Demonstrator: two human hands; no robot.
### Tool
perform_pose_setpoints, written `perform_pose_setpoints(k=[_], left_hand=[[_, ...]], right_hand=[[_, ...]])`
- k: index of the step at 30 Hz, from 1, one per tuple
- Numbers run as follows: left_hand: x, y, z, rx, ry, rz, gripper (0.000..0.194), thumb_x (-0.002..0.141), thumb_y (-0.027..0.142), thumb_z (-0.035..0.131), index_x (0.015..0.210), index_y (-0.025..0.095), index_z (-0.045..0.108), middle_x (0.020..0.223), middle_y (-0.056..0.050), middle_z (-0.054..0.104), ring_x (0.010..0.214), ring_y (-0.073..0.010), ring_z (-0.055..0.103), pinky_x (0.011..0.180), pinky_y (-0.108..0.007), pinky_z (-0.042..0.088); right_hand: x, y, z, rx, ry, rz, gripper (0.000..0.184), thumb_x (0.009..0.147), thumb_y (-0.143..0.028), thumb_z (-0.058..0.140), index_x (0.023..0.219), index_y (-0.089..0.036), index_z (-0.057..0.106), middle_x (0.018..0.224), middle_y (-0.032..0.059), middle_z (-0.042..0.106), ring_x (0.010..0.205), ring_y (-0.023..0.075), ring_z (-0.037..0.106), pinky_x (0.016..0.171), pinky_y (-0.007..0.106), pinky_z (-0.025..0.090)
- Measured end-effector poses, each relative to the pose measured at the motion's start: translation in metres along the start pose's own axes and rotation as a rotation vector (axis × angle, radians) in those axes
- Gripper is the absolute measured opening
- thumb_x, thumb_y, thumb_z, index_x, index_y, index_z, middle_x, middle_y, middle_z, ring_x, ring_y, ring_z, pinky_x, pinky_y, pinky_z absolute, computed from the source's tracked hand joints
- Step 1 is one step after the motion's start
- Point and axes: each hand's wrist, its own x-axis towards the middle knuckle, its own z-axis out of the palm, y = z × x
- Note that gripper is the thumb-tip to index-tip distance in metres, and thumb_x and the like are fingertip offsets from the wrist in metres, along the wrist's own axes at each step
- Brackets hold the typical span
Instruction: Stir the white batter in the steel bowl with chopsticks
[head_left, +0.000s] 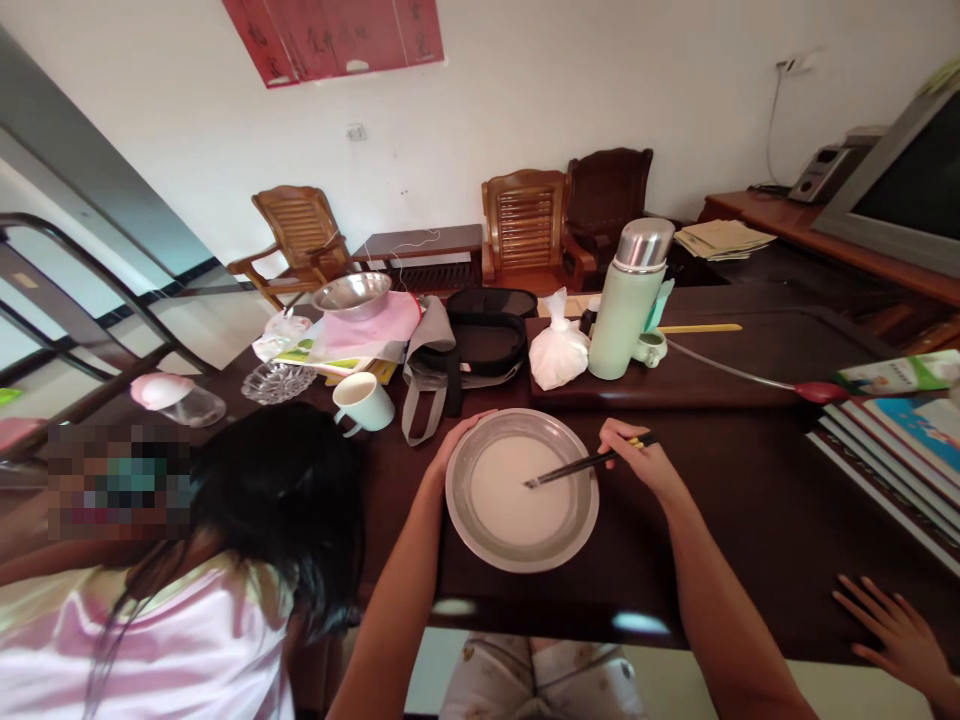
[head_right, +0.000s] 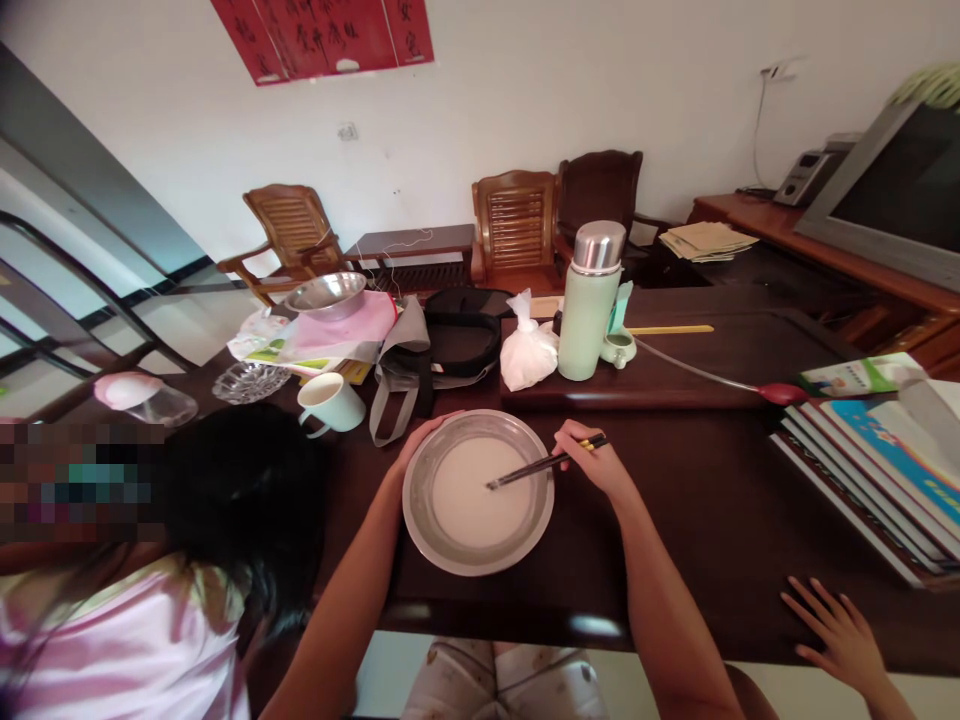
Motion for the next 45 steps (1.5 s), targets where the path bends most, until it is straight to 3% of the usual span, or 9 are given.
perform_pose_setpoints(k=[8, 19, 22, 26, 29, 33, 36, 38, 45], left_hand=[[-0.001, 0.001, 0.001, 0.004, -0.005, 0.005, 0.035, 0.076, 0.033, 0.062, 0.105, 0.017, 0.071, 0.114, -0.006, 0.067, 0.125, -0.0313, 0.046, 0.110, -0.038, 0.027], [0.000, 0.002, 0.003, 0.009, -0.002, 0.012, 0.034, 0.076, 0.033, 0.062, 0.104, 0.016, 0.072, 0.116, -0.007, 0.066, 0.125, -0.0318, 0.046, 0.109, -0.038, 0.028], [0.002, -0.001, 0.001, 0.008, -0.012, 0.020, 0.036, 0.076, 0.033, 0.062, 0.105, 0.015, 0.071, 0.118, -0.008, 0.065, 0.124, -0.0316, 0.047, 0.109, -0.038, 0.029], [0.003, -0.002, 0.000, -0.007, 0.000, 0.013, 0.037, 0.074, 0.031, 0.063, 0.106, 0.013, 0.071, 0.117, -0.009, 0.065, 0.122, -0.0317, 0.049, 0.108, -0.038, 0.029], [0.004, -0.003, -0.001, -0.034, -0.006, -0.001, 0.039, 0.075, 0.032, 0.063, 0.107, 0.013, 0.070, 0.117, -0.009, 0.065, 0.122, -0.0314, 0.049, 0.108, -0.038, 0.028], [0.005, -0.004, -0.002, -0.038, -0.010, -0.001, 0.039, 0.075, 0.032, 0.062, 0.108, 0.013, 0.070, 0.116, -0.010, 0.066, 0.123, -0.0311, 0.048, 0.109, -0.038, 0.027], [0.005, -0.003, -0.001, -0.032, -0.002, -0.002, 0.039, 0.075, 0.031, 0.062, 0.107, 0.012, 0.071, 0.117, -0.010, 0.065, 0.123, -0.0312, 0.048, 0.109, -0.038, 0.027], [0.005, -0.003, 0.000, -0.043, 0.000, -0.007, 0.039, 0.075, 0.031, 0.062, 0.108, 0.012, 0.070, 0.116, -0.010, 0.065, 0.122, -0.0312, 0.049, 0.108, -0.038, 0.028], [0.006, -0.004, -0.002, -0.037, -0.001, -0.010, 0.040, 0.074, 0.031, 0.062, 0.109, 0.011, 0.070, 0.113, -0.011, 0.067, 0.119, -0.0312, 0.051, 0.107, -0.038, 0.030]], right_hand=[[0.030, -0.025, -0.002, -0.057, 0.026, -0.061, 0.037, 0.073, -0.042, 0.054, 0.104, -0.059, 0.064, 0.086, -0.0212, 0.069, 0.121, 0.0320, 0.053, 0.057, 0.039, 0.055], [0.023, -0.016, 0.001, 0.135, -0.054, -0.013, 0.045, 0.076, -0.037, 0.056, 0.116, -0.059, 0.057, 0.093, -0.0241, 0.068, 0.123, 0.0315, 0.051, 0.061, 0.040, 0.057], [0.031, -0.026, -0.004, 0.189, -0.066, 0.027, 0.040, 0.075, -0.036, 0.058, 0.108, -0.059, 0.063, 0.088, -0.0219, 0.069, 0.121, 0.0317, 0.053, 0.058, 0.039, 0.056], [0.064, -0.054, -0.009, 0.361, -0.157, 0.186, 0.015, 0.074, -0.043, 0.059, 0.075, -0.052, 0.072, 0.063, -0.0132, 0.068, 0.108, 0.0311, 0.063, 0.052, 0.035, 0.054], [0.119, -0.084, 0.023, 0.426, -0.250, 0.281, 0.022, 0.077, -0.049, 0.053, 0.078, -0.042, 0.073, 0.071, -0.0040, 0.072, 0.098, 0.0290, 0.067, 0.056, 0.035, 0.054], [0.208, -0.121, 0.113, 0.542, -0.419, 0.525, 0.024, 0.082, -0.047, 0.051, 0.073, -0.035, 0.070, 0.070, 0.0039, 0.071, 0.077, 0.0271, 0.068, 0.055, 0.037, 0.052], [0.239, -0.133, 0.158, 0.654, -0.493, 0.565, 0.019, 0.080, -0.046, 0.056, 0.070, -0.036, 0.068, 0.066, 0.0026, 0.069, 0.077, 0.0268, 0.068, 0.058, 0.037, 0.052], [0.240, -0.132, 0.165, 0.661, -0.503, 0.587, 0.016, 0.079, -0.045, 0.057, 0.070, -0.036, 0.067, 0.065, 0.0025, 0.069, 0.078, 0.0273, 0.067, 0.059, 0.038, 0.052], [0.231, -0.126, 0.154, 0.663, -0.463, 0.596, 0.024, 0.084, -0.044, 0.051, 0.064, -0.038, 0.065, 0.066, 0.0048, 0.068, 0.069, 0.0262, 0.066, 0.060, 0.040, 0.050]])
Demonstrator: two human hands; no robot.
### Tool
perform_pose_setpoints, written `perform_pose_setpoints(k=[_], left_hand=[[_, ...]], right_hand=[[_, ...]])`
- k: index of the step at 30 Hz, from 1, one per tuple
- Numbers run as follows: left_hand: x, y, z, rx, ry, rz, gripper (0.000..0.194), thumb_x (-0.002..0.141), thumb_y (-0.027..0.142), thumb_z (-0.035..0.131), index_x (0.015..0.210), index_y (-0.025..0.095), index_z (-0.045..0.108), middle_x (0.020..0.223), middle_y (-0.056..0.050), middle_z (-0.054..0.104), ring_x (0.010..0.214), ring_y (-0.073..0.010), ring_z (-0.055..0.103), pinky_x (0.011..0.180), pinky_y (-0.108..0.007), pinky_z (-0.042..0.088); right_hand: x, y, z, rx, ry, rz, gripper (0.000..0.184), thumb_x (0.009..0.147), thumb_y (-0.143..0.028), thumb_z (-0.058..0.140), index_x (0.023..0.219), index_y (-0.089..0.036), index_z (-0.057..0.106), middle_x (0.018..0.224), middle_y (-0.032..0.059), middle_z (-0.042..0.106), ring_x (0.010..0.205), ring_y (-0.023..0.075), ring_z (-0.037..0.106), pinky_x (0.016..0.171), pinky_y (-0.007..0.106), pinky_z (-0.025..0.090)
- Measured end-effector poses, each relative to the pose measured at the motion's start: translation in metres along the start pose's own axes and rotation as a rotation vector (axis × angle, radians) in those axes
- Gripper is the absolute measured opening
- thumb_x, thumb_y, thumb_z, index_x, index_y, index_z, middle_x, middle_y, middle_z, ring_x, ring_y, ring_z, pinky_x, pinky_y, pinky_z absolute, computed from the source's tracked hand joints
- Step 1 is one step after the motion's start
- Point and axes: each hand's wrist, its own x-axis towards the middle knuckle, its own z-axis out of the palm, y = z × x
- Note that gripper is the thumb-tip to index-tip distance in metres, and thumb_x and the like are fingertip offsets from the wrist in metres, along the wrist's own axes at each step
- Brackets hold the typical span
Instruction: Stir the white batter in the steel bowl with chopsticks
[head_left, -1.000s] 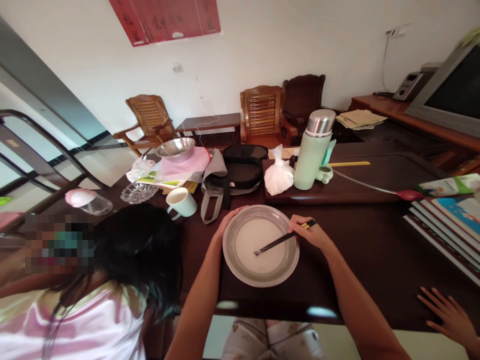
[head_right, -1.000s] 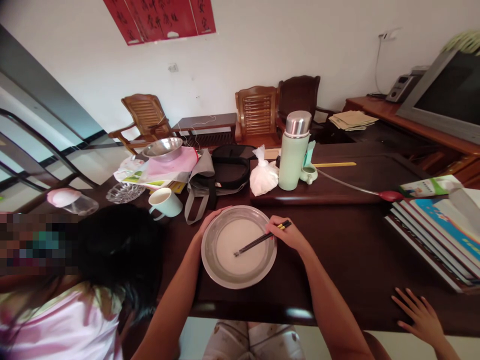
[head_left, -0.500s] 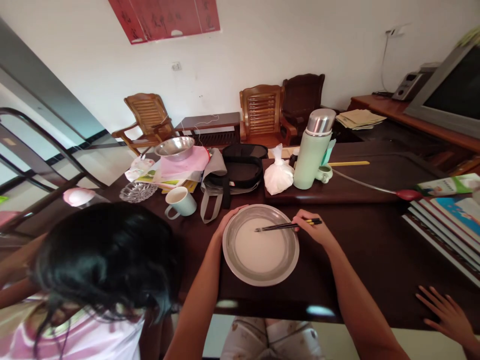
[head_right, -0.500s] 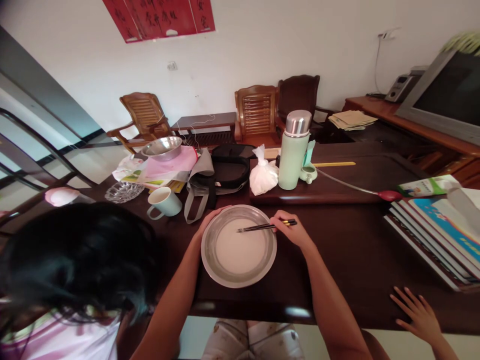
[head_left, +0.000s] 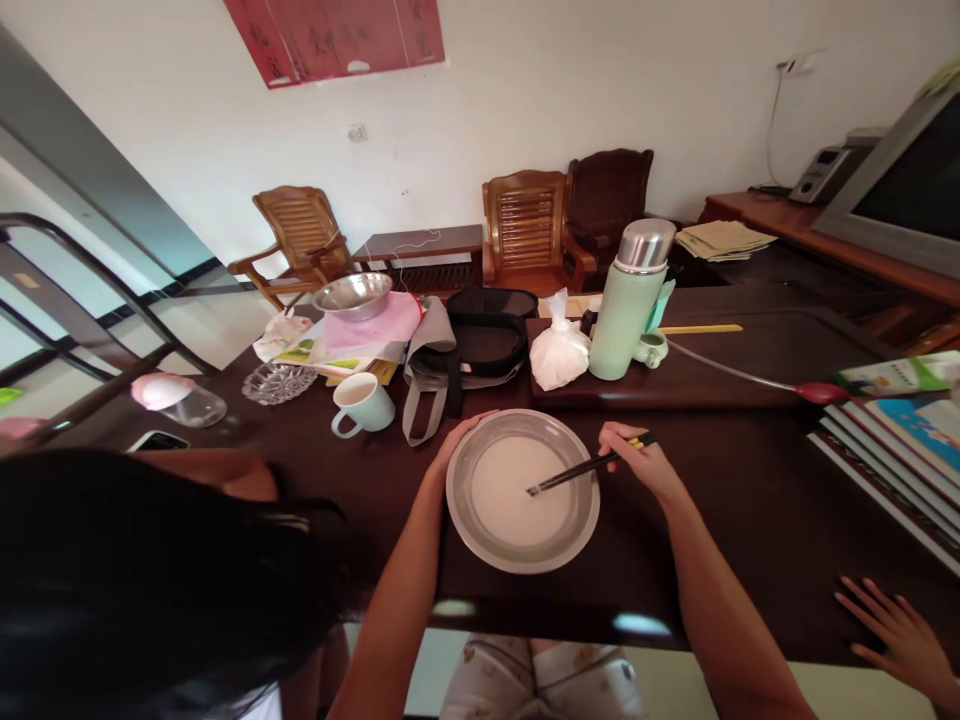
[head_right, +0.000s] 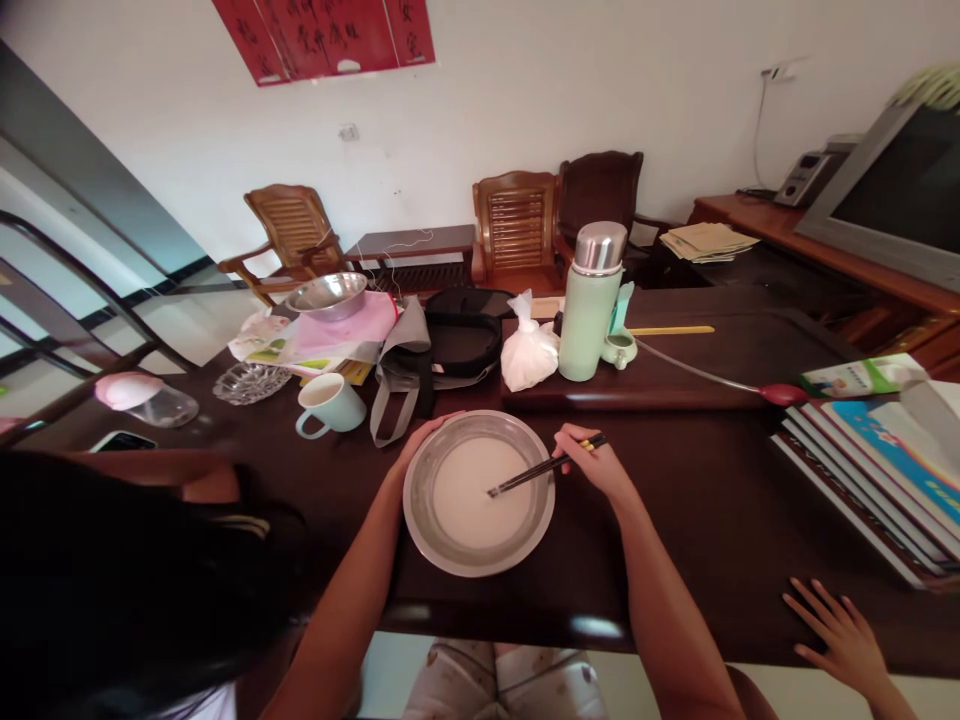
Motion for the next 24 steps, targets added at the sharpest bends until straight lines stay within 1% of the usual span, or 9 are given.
perform_pose_setpoints(k=[2, 5, 8, 11, 14, 16, 20, 22, 24], left_hand=[[0.000, 0.001, 0.000, -0.001, 0.002, 0.005, 0.039, 0.074, 0.031, 0.062, 0.107, 0.011, 0.070, 0.114, -0.011, 0.066, 0.121, -0.0310, 0.050, 0.107, -0.037, 0.030], [0.000, 0.001, 0.000, -0.014, 0.005, 0.007, 0.037, 0.074, 0.031, 0.063, 0.105, 0.012, 0.071, 0.114, -0.010, 0.066, 0.121, -0.0310, 0.050, 0.108, -0.038, 0.030], [-0.001, 0.002, 0.001, -0.006, 0.007, 0.011, 0.037, 0.073, 0.030, 0.063, 0.105, 0.012, 0.072, 0.114, -0.010, 0.067, 0.120, -0.0309, 0.051, 0.107, -0.038, 0.030], [-0.003, 0.004, 0.003, -0.003, 0.006, 0.015, 0.037, 0.073, 0.030, 0.062, 0.103, 0.012, 0.072, 0.113, -0.010, 0.067, 0.119, -0.0307, 0.051, 0.107, -0.037, 0.031], [-0.003, 0.005, 0.004, -0.009, 0.015, 0.011, 0.035, 0.073, 0.030, 0.061, 0.101, 0.014, 0.073, 0.112, -0.008, 0.067, 0.119, -0.0306, 0.051, 0.106, -0.037, 0.032], [-0.003, 0.005, 0.004, -0.003, 0.023, 0.005, 0.035, 0.073, 0.030, 0.062, 0.101, 0.014, 0.073, 0.112, -0.008, 0.068, 0.119, -0.0307, 0.051, 0.107, -0.037, 0.031], [-0.003, 0.004, 0.003, 0.007, 0.003, 0.009, 0.037, 0.074, 0.032, 0.062, 0.104, 0.014, 0.072, 0.115, -0.008, 0.067, 0.119, -0.0306, 0.051, 0.108, -0.037, 0.030], [-0.004, 0.004, 0.003, 0.013, -0.008, 0.022, 0.036, 0.074, 0.032, 0.062, 0.104, 0.014, 0.072, 0.116, -0.008, 0.066, 0.120, -0.0303, 0.051, 0.108, -0.037, 0.031], [-0.003, 0.004, 0.002, 0.019, -0.009, 0.031, 0.035, 0.074, 0.031, 0.063, 0.103, 0.014, 0.072, 0.116, -0.008, 0.066, 0.121, -0.0301, 0.050, 0.108, -0.036, 0.031]], right_hand=[[0.002, -0.003, 0.006, -0.031, -0.033, 0.003, 0.020, 0.081, -0.043, 0.056, 0.065, -0.038, 0.066, 0.064, 0.0048, 0.067, 0.070, 0.0264, 0.066, 0.059, 0.040, 0.050], [0.004, -0.003, 0.009, -0.055, -0.013, -0.007, 0.015, 0.079, -0.041, 0.059, 0.067, -0.039, 0.067, 0.067, 0.0049, 0.068, 0.073, 0.0266, 0.066, 0.059, 0.040, 0.050], [0.002, -0.001, 0.003, -0.023, 0.023, -0.006, 0.021, 0.083, -0.042, 0.054, 0.066, -0.038, 0.066, 0.069, 0.0053, 0.068, 0.073, 0.0264, 0.066, 0.059, 0.040, 0.050], [0.001, 0.000, 0.002, -0.011, -0.020, 0.013, 0.024, 0.084, -0.043, 0.052, 0.064, -0.038, 0.065, 0.068, 0.0053, 0.068, 0.071, 0.0257, 0.066, 0.060, 0.040, 0.050], [0.002, -0.001, 0.008, -0.040, -0.073, 0.032, 0.016, 0.080, -0.042, 0.058, 0.068, -0.038, 0.067, 0.070, 0.0052, 0.069, 0.074, 0.0262, 0.066, 0.060, 0.040, 0.050], [0.002, 0.001, 0.008, -0.057, -0.052, 0.045, 0.013, 0.080, -0.042, 0.058, 0.070, -0.039, 0.067, 0.071, 0.0054, 0.070, 0.077, 0.0270, 0.066, 0.060, 0.040, 0.050], [0.002, 0.009, 0.002, -0.058, 0.051, 0.056, 0.021, 0.083, -0.042, 0.052, 0.067, -0.039, 0.065, 0.068, 0.0063, 0.068, 0.077, 0.0274, 0.066, 0.060, 0.040, 0.050], [0.001, 0.010, 0.003, -0.053, 0.061, 0.049, 0.022, 0.083, -0.042, 0.054, 0.065, -0.038, 0.065, 0.067, 0.0060, 0.068, 0.076, 0.0267, 0.067, 0.059, 0.039, 0.050], [0.001, 0.008, 0.007, -0.049, 0.047, 0.043, 0.018, 0.080, -0.042, 0.057, 0.064, -0.038, 0.065, 0.066, 0.0048, 0.068, 0.075, 0.0259, 0.067, 0.059, 0.038, 0.051]])
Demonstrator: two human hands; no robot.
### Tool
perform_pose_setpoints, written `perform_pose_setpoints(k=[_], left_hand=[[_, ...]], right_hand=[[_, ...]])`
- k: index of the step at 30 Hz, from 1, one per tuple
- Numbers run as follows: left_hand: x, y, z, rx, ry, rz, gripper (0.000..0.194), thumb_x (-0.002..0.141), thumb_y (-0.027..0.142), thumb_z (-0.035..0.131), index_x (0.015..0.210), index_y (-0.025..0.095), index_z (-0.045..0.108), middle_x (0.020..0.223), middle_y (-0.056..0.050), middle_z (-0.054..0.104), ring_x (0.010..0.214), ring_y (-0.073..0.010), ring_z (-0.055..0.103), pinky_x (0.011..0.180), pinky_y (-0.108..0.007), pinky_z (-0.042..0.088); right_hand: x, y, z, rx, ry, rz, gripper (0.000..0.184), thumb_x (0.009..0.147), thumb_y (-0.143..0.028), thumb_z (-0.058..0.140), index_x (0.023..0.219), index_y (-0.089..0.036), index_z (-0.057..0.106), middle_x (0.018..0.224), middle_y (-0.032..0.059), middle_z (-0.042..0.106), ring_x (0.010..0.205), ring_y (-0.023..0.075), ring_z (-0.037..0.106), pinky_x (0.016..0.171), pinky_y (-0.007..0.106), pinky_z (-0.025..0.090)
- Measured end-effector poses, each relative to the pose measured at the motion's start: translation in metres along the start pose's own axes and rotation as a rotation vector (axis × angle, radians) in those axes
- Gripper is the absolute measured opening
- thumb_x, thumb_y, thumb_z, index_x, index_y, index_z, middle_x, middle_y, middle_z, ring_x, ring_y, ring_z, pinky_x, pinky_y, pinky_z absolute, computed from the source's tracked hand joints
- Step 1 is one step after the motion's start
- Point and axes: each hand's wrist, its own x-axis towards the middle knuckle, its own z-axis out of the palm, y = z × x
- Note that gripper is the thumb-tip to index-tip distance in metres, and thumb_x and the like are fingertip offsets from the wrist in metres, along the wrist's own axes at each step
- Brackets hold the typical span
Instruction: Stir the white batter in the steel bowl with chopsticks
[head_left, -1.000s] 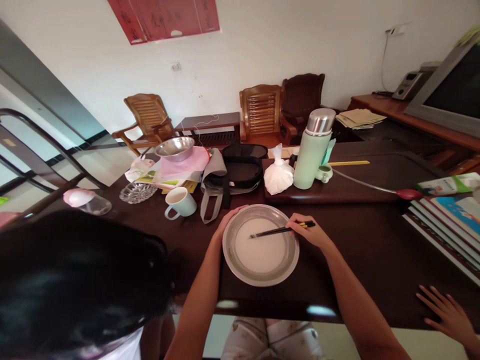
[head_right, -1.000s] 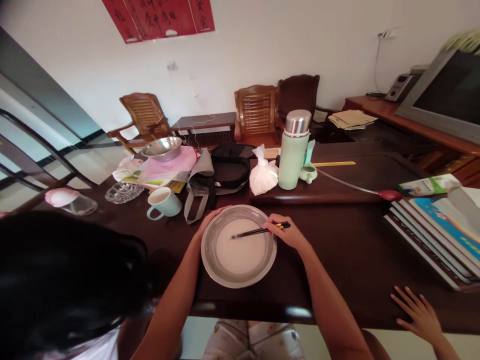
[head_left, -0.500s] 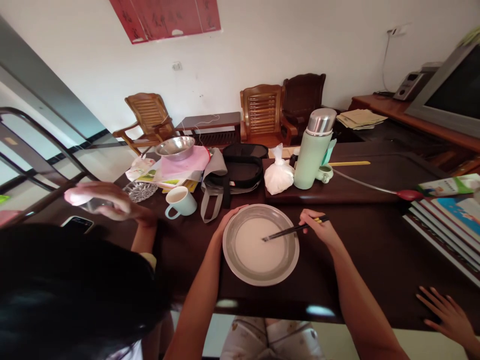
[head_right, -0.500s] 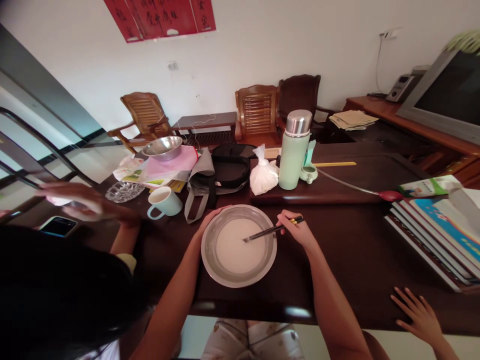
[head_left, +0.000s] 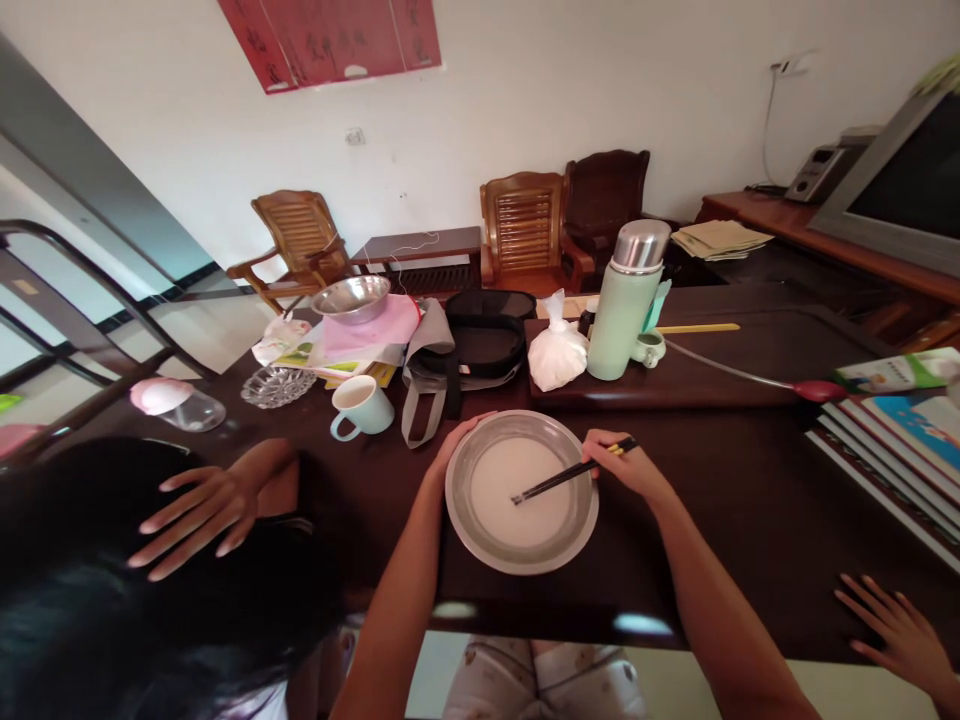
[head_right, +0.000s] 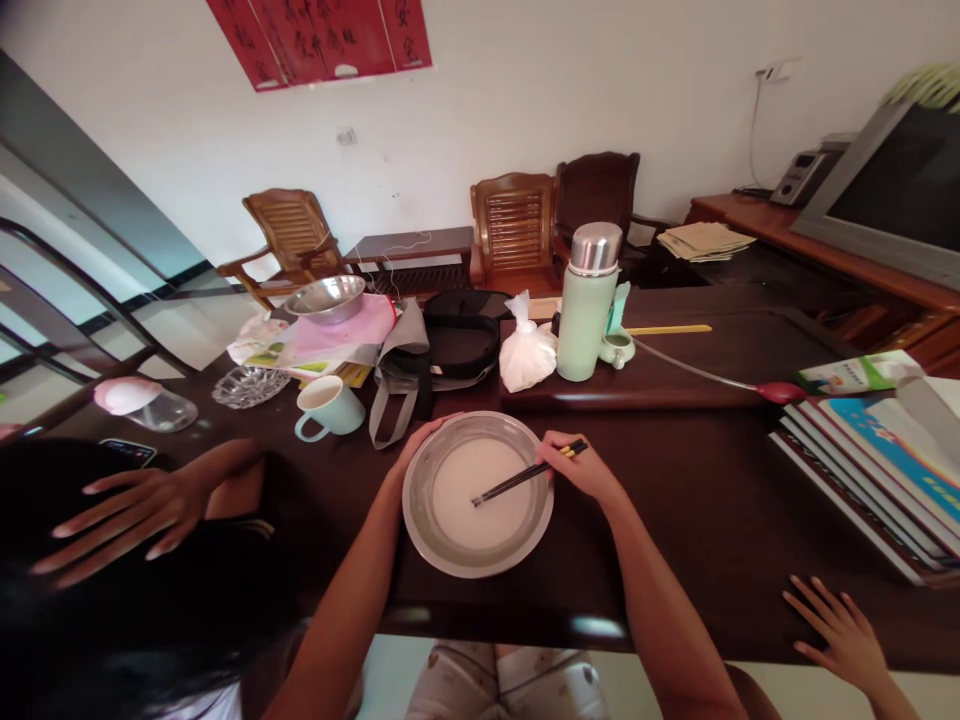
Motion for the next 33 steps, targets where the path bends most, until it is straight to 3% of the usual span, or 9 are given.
perform_pose_setpoints(k=[11, 21, 28, 33], left_hand=[[0.000, -0.001, -0.001, -0.015, 0.001, -0.015, 0.038, 0.076, 0.031, 0.062, 0.108, 0.013, 0.071, 0.117, -0.009, 0.065, 0.121, -0.0310, 0.050, 0.108, -0.037, 0.030], [-0.001, 0.001, 0.003, -0.002, 0.014, -0.017, 0.034, 0.076, 0.031, 0.061, 0.104, 0.015, 0.072, 0.115, -0.007, 0.067, 0.122, -0.0306, 0.049, 0.108, -0.036, 0.029], [-0.002, 0.002, 0.003, -0.013, 0.019, -0.026, 0.035, 0.074, 0.030, 0.061, 0.103, 0.012, 0.072, 0.111, -0.009, 0.068, 0.121, -0.0311, 0.050, 0.107, -0.038, 0.029], [-0.002, 0.001, 0.002, -0.022, 0.015, -0.017, 0.037, 0.073, 0.030, 0.063, 0.105, 0.012, 0.071, 0.115, -0.009, 0.066, 0.122, -0.0311, 0.049, 0.108, -0.037, 0.029]], right_hand=[[0.000, -0.015, 0.000, 0.046, -0.026, -0.025, 0.017, 0.077, -0.044, 0.060, 0.063, -0.037, 0.065, 0.063, 0.0033, 0.067, 0.068, 0.0267, 0.065, 0.060, 0.040, 0.052], [0.000, -0.011, 0.001, 0.053, -0.027, -0.113, 0.021, 0.081, -0.041, 0.057, 0.063, -0.037, 0.066, 0.061, 0.0037, 0.066, 0.067, 0.0256, 0.066, 0.056, 0.038, 0.050], [0.000, -0.015, -0.003, 0.066, -0.010, -0.012, 0.022, 0.081, -0.044, 0.055, 0.063, -0.037, 0.065, 0.064, 0.0057, 0.068, 0.070, 0.0280, 0.065, 0.058, 0.041, 0.051], [0.000, -0.018, 0.001, 0.061, -0.104, -0.021, 0.017, 0.078, -0.045, 0.060, 0.063, -0.038, 0.065, 0.063, 0.0039, 0.067, 0.070, 0.0272, 0.066, 0.061, 0.040, 0.053]])
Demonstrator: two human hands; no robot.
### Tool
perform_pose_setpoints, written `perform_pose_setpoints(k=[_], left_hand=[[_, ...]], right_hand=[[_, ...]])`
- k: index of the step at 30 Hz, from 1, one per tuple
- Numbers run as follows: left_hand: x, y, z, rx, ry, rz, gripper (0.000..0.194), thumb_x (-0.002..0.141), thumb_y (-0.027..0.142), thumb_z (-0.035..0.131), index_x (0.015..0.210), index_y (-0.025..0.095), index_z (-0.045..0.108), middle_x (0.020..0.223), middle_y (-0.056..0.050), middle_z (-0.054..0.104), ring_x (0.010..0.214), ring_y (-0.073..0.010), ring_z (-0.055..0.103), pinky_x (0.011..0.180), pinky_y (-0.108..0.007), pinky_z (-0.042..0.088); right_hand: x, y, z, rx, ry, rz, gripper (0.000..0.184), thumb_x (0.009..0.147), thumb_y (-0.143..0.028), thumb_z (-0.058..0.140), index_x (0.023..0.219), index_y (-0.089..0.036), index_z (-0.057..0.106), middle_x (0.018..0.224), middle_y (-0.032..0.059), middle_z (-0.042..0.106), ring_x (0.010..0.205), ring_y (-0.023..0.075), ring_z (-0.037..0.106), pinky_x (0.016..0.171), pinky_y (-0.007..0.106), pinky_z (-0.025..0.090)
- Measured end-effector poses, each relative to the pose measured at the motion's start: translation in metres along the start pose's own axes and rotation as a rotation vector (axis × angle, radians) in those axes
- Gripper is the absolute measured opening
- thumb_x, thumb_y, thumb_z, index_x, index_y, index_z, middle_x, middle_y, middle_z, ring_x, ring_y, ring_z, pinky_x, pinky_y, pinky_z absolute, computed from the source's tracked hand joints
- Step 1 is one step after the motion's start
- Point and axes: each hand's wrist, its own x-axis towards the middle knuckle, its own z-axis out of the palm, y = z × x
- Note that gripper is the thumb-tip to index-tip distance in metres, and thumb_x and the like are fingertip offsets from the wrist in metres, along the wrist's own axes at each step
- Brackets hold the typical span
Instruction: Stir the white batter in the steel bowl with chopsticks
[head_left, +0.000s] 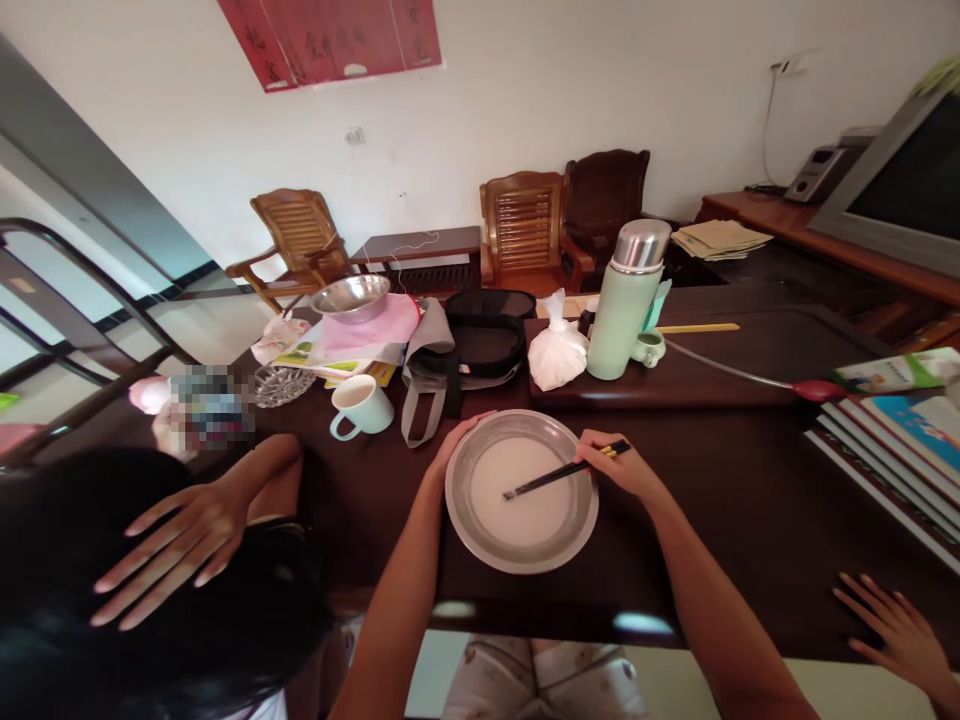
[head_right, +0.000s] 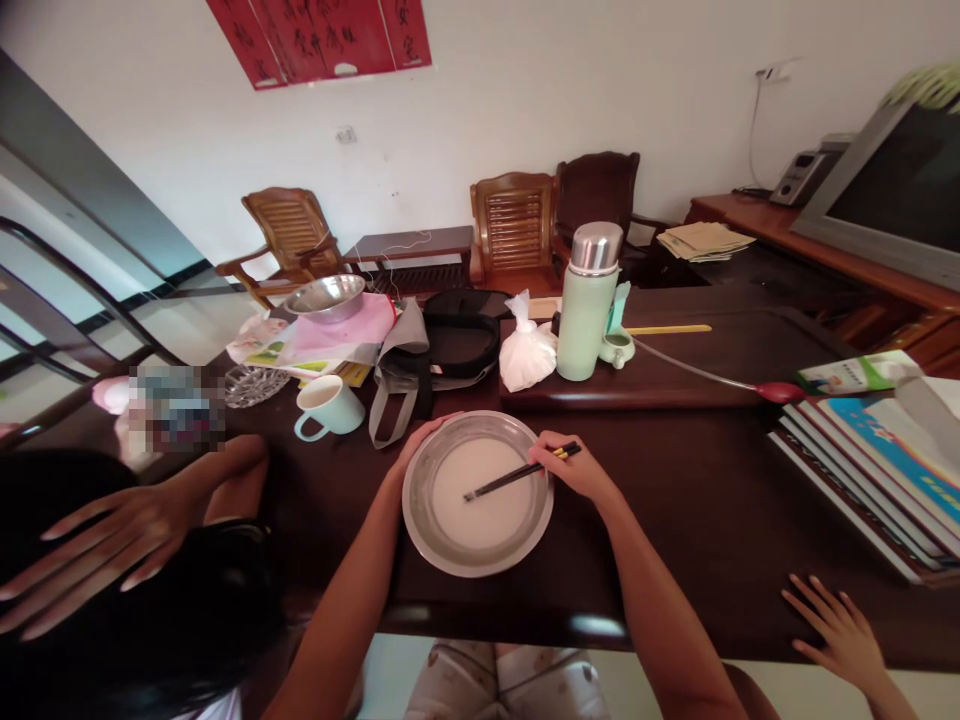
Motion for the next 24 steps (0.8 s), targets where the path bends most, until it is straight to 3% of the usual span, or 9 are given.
perform_pose_setpoints(k=[6, 12, 18, 24], left_hand=[[0.0021, -0.0031, -0.0044, 0.006, -0.006, -0.008, 0.038, 0.076, 0.031, 0.062, 0.108, 0.013, 0.070, 0.115, -0.010, 0.066, 0.122, -0.0321, 0.049, 0.107, -0.037, 0.030], [0.0014, -0.0021, -0.0032, 0.014, -0.009, 0.000, 0.038, 0.076, 0.032, 0.062, 0.108, 0.013, 0.070, 0.114, -0.009, 0.067, 0.121, -0.0312, 0.050, 0.108, -0.038, 0.029], [0.0009, -0.0013, -0.0028, 0.029, -0.010, 0.001, 0.038, 0.075, 0.031, 0.062, 0.107, 0.013, 0.071, 0.115, -0.009, 0.066, 0.123, -0.0305, 0.048, 0.109, -0.037, 0.028], [0.0024, -0.0041, -0.0064, 0.030, -0.008, 0.008, 0.037, 0.076, 0.032, 0.062, 0.108, 0.014, 0.071, 0.114, -0.009, 0.067, 0.123, -0.0307, 0.048, 0.108, -0.038, 0.029]], right_hand=[[-0.0003, 0.0026, -0.0037, 0.004, 0.117, -0.001, 0.021, 0.080, -0.046, 0.056, 0.061, -0.038, 0.064, 0.063, 0.0056, 0.067, 0.070, 0.0281, 0.066, 0.059, 0.041, 0.052], [0.0006, -0.0026, 0.0024, -0.035, 0.008, -0.014, 0.014, 0.076, -0.045, 0.062, 0.064, -0.038, 0.066, 0.065, 0.0037, 0.068, 0.072, 0.0276, 0.066, 0.063, 0.041, 0.053], [-0.0012, 0.0035, -0.0043, -0.003, 0.081, -0.036, 0.023, 0.082, -0.043, 0.054, 0.062, -0.038, 0.064, 0.066, 0.0046, 0.067, 0.073, 0.0279, 0.067, 0.058, 0.041, 0.050], [0.0010, 0.0060, 0.0022, -0.052, 0.060, -0.026, 0.014, 0.077, -0.044, 0.060, 0.066, -0.039, 0.066, 0.070, 0.0044, 0.069, 0.077, 0.0282, 0.066, 0.062, 0.041, 0.052]])
